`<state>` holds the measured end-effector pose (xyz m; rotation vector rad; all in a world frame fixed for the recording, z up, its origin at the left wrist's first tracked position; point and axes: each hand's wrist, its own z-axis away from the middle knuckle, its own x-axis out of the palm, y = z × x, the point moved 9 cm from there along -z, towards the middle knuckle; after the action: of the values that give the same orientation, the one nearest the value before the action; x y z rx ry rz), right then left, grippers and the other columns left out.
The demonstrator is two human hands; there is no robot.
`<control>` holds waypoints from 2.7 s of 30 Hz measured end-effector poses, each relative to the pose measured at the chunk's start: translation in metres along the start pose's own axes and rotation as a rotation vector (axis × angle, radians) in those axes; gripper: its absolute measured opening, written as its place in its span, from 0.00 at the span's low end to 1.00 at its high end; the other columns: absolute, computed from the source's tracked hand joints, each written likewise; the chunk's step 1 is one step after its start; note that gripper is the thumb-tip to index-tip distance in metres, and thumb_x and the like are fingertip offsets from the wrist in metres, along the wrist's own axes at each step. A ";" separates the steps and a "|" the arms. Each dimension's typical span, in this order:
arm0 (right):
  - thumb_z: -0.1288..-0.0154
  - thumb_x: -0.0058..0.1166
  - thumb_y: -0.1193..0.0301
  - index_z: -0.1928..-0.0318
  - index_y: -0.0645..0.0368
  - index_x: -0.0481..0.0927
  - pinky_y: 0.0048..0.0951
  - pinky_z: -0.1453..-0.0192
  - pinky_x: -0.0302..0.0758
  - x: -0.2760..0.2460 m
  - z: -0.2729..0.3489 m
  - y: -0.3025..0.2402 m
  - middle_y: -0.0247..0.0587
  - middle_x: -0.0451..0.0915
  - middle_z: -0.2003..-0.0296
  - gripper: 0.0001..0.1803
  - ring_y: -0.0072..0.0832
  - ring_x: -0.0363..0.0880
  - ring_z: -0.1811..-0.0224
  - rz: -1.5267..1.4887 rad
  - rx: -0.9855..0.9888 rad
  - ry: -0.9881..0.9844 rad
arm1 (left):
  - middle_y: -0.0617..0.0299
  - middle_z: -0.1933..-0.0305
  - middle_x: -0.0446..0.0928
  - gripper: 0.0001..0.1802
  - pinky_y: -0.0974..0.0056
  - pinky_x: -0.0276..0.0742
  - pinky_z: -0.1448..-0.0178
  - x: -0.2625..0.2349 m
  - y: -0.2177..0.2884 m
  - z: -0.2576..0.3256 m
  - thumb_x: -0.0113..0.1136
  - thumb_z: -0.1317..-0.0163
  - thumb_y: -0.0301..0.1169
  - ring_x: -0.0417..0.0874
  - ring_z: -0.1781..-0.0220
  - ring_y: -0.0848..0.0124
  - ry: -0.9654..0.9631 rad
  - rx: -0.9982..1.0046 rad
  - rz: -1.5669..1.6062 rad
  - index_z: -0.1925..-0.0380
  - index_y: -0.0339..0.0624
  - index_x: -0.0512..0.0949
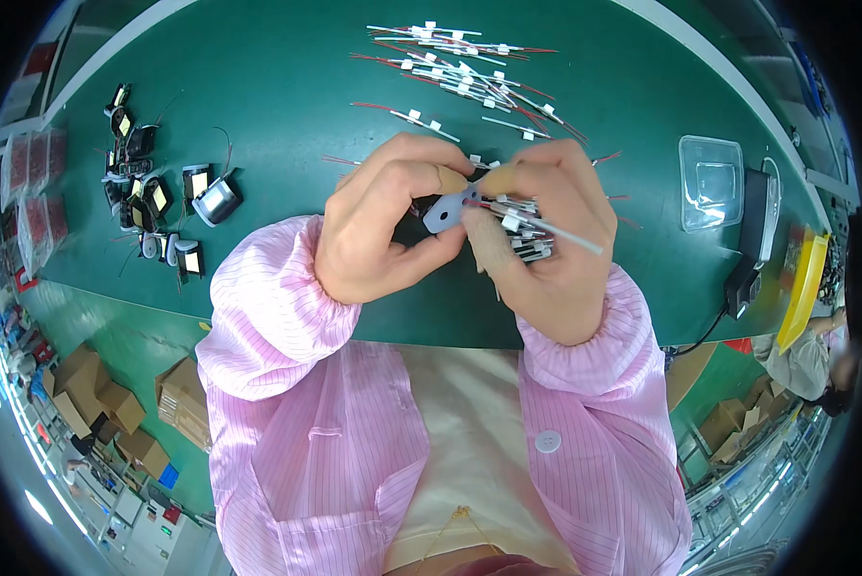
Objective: The person inserts white plastic connectors into small black cylindrical electronic components on a green workbench. They handle the items one at a time, picking up a component and a connector, aligning them, and pushing the connector into the component's port.
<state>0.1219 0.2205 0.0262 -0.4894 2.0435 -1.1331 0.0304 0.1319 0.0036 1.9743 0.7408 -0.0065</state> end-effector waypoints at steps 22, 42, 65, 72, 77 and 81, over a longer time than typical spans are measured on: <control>0.40 0.55 0.82 0.61 0.68 0.81 0.19 0.73 0.71 0.013 0.010 0.030 0.40 0.77 0.74 0.07 0.20 0.78 0.75 -0.292 0.417 -0.202 | 0.52 0.62 0.81 0.25 0.62 0.78 0.57 0.000 -0.015 0.001 0.75 0.59 0.24 0.83 0.61 0.58 -0.159 -0.174 -0.035 0.59 0.33 0.77; 0.43 0.57 0.79 0.69 0.68 0.80 0.31 0.76 0.65 0.012 0.000 0.030 0.43 0.73 0.80 0.03 0.32 0.71 0.81 -0.075 0.197 -0.250 | 0.51 0.55 0.80 0.16 0.65 0.77 0.48 0.005 -0.050 0.011 0.62 0.46 0.13 0.80 0.52 0.68 -0.156 -0.677 0.661 0.55 0.27 0.77; 0.45 0.61 0.78 0.51 0.67 0.74 0.32 0.74 0.71 0.010 0.005 0.025 0.45 0.75 0.77 0.20 0.40 0.74 0.78 -0.109 0.308 -0.073 | 0.55 0.66 0.83 0.13 0.66 0.78 0.61 -0.021 -0.035 -0.013 0.69 0.51 0.21 0.83 0.67 0.67 -0.205 -0.484 0.106 0.63 0.33 0.81; 0.53 0.66 0.76 0.41 0.62 0.67 0.41 0.53 0.74 0.033 0.012 0.017 0.48 0.72 0.53 0.36 0.43 0.73 0.54 0.528 0.044 -0.398 | 0.60 0.60 0.81 0.15 0.72 0.76 0.55 -0.120 -0.129 -0.048 0.56 0.34 0.33 0.82 0.57 0.74 0.132 -0.910 0.192 0.52 0.34 0.76; 0.54 0.60 0.79 0.54 0.61 0.74 0.37 0.59 0.72 0.045 0.019 0.018 0.43 0.71 0.61 0.22 0.40 0.72 0.60 0.624 -0.048 -0.398 | 0.52 0.48 0.73 0.29 0.58 0.74 0.44 -0.183 -0.139 -0.075 0.60 0.38 0.27 0.77 0.45 0.60 0.544 -0.527 0.526 0.39 0.35 0.61; 0.57 0.54 0.82 0.65 0.61 0.74 0.36 0.65 0.69 0.046 0.023 0.028 0.41 0.69 0.68 0.14 0.37 0.71 0.66 0.698 -0.077 -0.399 | 0.54 0.51 0.77 0.22 0.60 0.73 0.43 -0.195 -0.083 -0.069 0.57 0.36 0.29 0.78 0.45 0.63 0.499 -0.453 0.150 0.43 0.34 0.69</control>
<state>0.1093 0.1936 -0.0244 -0.0107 1.6941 -0.4884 -0.1907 0.1180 0.0323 1.5948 0.8194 0.7054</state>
